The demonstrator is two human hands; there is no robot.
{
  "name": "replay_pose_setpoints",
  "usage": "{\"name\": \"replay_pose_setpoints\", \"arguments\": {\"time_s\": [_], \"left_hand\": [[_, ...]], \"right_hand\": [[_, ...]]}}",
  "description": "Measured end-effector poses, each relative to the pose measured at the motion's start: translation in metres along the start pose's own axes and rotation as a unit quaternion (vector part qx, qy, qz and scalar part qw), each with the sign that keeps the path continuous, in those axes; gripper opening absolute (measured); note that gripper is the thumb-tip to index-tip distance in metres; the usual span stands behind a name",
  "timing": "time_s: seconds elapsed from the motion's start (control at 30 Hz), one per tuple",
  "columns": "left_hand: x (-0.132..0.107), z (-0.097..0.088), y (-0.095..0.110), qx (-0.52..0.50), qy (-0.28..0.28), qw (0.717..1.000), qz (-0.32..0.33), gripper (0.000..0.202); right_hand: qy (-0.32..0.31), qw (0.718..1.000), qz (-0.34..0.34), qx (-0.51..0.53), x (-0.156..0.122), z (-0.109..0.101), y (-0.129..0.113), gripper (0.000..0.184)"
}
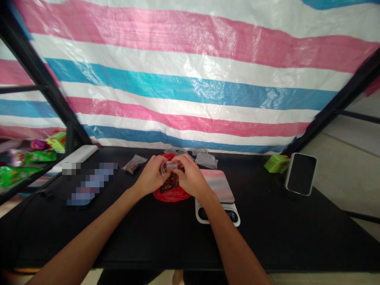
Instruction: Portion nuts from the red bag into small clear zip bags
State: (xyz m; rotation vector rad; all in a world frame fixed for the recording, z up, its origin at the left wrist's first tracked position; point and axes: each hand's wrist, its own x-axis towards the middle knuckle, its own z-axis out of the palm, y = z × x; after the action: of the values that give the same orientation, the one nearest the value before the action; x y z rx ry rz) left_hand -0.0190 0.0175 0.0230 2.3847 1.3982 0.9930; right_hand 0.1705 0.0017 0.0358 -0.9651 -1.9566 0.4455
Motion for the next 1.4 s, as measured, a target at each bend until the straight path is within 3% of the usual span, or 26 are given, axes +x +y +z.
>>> {"name": "replay_pose_setpoints", "arguments": {"time_s": [0.13, 0.3, 0.5, 0.6, 0.8, 0.97, 1.2, 1.4], "left_hand": [[0.002, -0.004, -0.007, 0.004, 0.025, 1.0, 0.001, 0.004], [0.005, -0.011, -0.008, -0.06, 0.085, 0.992, -0.07, 0.008], [0.004, -0.015, -0.01, -0.032, 0.047, 0.987, -0.149, 0.014], [0.001, -0.011, -0.018, -0.013, 0.005, 0.981, -0.195, 0.02], [0.0, -0.007, -0.017, -0.164, -0.087, 0.956, -0.229, 0.025], [0.001, -0.012, -0.01, -0.243, -0.085, 0.931, -0.259, 0.023], [0.002, -0.004, -0.012, -0.21, -0.072, 0.944, -0.245, 0.017], [0.002, -0.003, -0.01, -0.335, -0.046, 0.894, -0.292, 0.016]], "right_hand": [[0.01, 0.998, 0.025, -0.059, -0.001, -0.003, 0.011, 0.032], [-0.044, 0.977, 0.046, -0.203, -0.004, -0.006, 0.021, 0.025], [-0.073, 0.958, 0.038, -0.275, -0.008, -0.007, 0.027, 0.033], [-0.077, 0.958, 0.035, -0.275, -0.008, -0.005, 0.025, 0.035], [-0.105, 0.967, 0.005, -0.231, -0.007, 0.003, 0.014, 0.031], [-0.119, 0.965, 0.029, -0.232, -0.009, 0.004, 0.013, 0.029], [-0.123, 0.96, 0.041, -0.249, -0.011, 0.004, 0.011, 0.026], [-0.12, 0.963, 0.075, -0.228, -0.01, 0.006, 0.011, 0.019]]}}
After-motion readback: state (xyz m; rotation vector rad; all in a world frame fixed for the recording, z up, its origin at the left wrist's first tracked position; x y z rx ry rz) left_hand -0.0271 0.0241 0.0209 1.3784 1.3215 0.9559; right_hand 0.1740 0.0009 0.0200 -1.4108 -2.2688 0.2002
